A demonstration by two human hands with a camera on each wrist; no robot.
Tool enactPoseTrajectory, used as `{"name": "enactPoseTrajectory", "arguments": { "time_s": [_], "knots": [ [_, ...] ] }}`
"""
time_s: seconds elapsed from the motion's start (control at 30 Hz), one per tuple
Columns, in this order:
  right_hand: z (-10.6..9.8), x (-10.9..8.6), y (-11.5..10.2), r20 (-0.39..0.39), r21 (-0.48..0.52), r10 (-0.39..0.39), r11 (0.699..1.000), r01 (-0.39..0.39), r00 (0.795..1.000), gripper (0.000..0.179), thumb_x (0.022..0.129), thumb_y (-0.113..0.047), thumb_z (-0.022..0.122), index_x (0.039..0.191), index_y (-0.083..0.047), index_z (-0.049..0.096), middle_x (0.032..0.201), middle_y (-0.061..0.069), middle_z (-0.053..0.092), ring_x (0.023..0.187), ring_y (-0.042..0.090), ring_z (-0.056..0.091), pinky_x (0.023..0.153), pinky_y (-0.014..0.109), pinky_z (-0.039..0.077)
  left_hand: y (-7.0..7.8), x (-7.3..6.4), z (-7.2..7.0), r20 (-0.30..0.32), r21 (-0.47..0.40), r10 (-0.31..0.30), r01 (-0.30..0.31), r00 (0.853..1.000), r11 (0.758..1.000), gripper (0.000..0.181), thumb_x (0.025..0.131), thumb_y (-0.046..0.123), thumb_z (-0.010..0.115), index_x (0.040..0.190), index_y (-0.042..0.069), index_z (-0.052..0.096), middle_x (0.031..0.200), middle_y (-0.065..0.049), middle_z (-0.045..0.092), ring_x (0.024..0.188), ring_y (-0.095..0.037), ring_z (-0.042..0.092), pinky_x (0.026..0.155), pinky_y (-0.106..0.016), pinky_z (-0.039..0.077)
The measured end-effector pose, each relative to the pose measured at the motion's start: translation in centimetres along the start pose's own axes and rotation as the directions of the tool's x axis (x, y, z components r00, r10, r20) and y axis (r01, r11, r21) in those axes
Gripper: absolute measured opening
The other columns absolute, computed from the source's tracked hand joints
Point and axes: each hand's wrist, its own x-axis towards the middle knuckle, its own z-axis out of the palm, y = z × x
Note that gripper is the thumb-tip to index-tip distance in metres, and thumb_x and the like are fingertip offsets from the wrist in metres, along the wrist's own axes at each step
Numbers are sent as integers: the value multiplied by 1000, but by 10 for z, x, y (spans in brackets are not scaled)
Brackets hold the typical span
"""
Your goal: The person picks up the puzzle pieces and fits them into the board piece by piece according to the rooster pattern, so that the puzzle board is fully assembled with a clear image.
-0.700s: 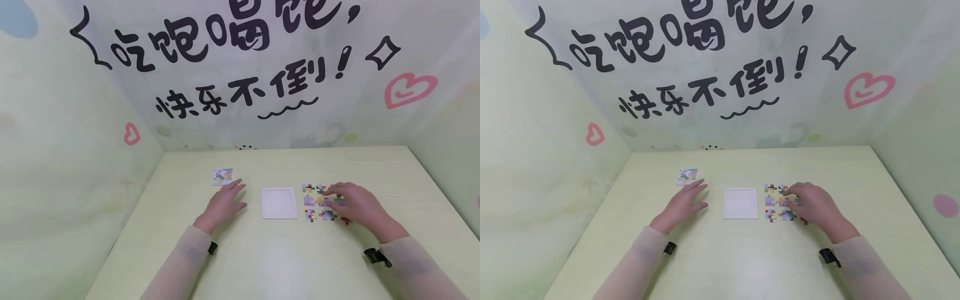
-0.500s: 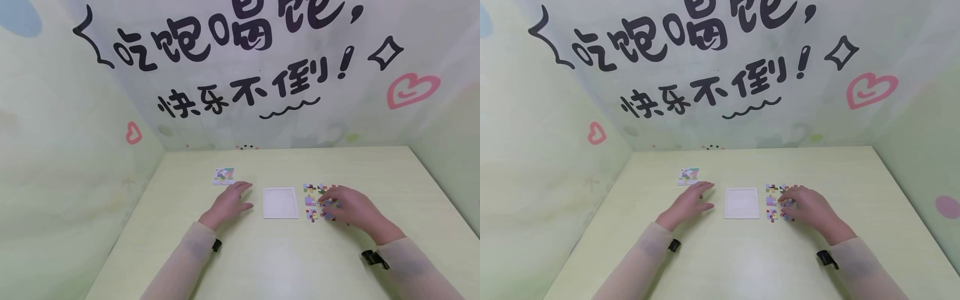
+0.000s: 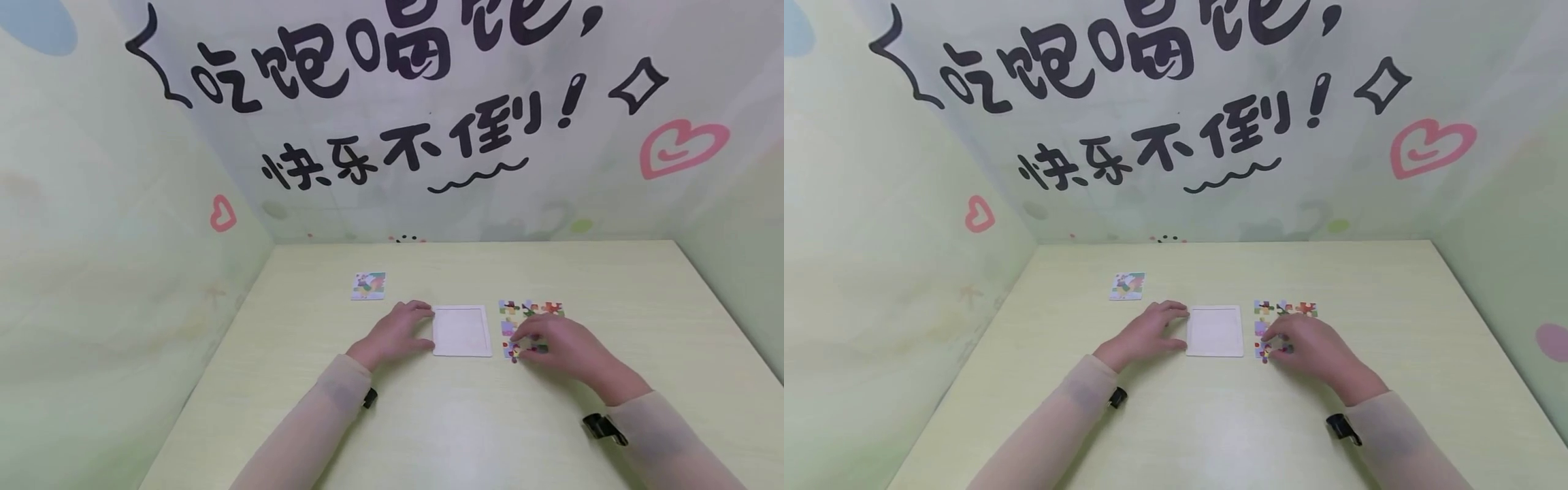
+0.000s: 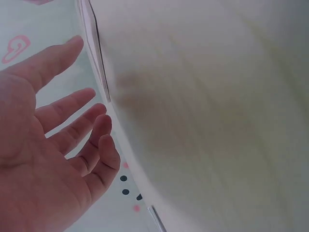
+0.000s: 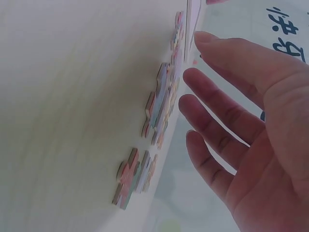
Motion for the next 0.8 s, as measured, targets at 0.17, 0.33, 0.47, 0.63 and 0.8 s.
{"name": "enactPoseTrajectory", "arguments": {
  "time_s": [0.17, 0.33, 0.47, 0.63, 0.8],
  "knots": [
    [2, 3, -2, -2, -21, -23, 1000, 23, 1000, 21, 83, -17, 85, 96, -31, 79, 106, -10, 74, 98, 18, 69, 84, 43, 56, 3, 1, 0, -4, 20, 3, -3, 1000, 1000, 70, 91, 36, 79, 151, 11, 53, 158, -4, 48, 140, -27, 47, 113, -40, 45],
    [4, 5, -1, 6, -38, -16, 999, 16, 1000, 21, 81, -16, 86, 93, -31, 79, 103, -10, 74, 96, 17, 69, 84, 43, 57, 5, 4, 1, 14, 50, 0, -1, 1000, 999, 68, 91, 37, 79, 149, 12, 55, 158, -2, 48, 140, -26, 47, 113, -39, 45],
    [5, 5, -1, 13, -37, -14, 999, 14, 1000, 20, 81, -15, 86, 93, -30, 79, 103, -9, 74, 97, 19, 69, 85, 44, 57, 6, 4, 2, 25, 57, -1, 0, 1000, 998, 68, 91, 36, 80, 149, 12, 56, 157, -2, 49, 139, -26, 47, 112, -39, 46],
    [6, 5, 1, 26, -53, -22, 998, 23, 999, 18, 81, -16, 87, 92, -28, 80, 102, -10, 73, 96, 17, 69, 84, 43, 58, 7, 4, 1, 38, 77, -2, -1, 999, 997, 67, 91, 38, 79, 148, 12, 56, 157, 1, 49, 137, -25, 48, 111, -37, 46],
    [8, 5, 2, 31, -58, -23, 998, 25, 999, 15, 80, -19, 88, 91, -26, 81, 101, -9, 73, 95, 17, 69, 83, 42, 58, 8, 7, 1, 61, 146, -1, -8, 998, 989, 68, 91, 43, 78, 149, 15, 56, 158, 3, 47, 134, -23, 47, 109, -35, 47]
  ]
}}
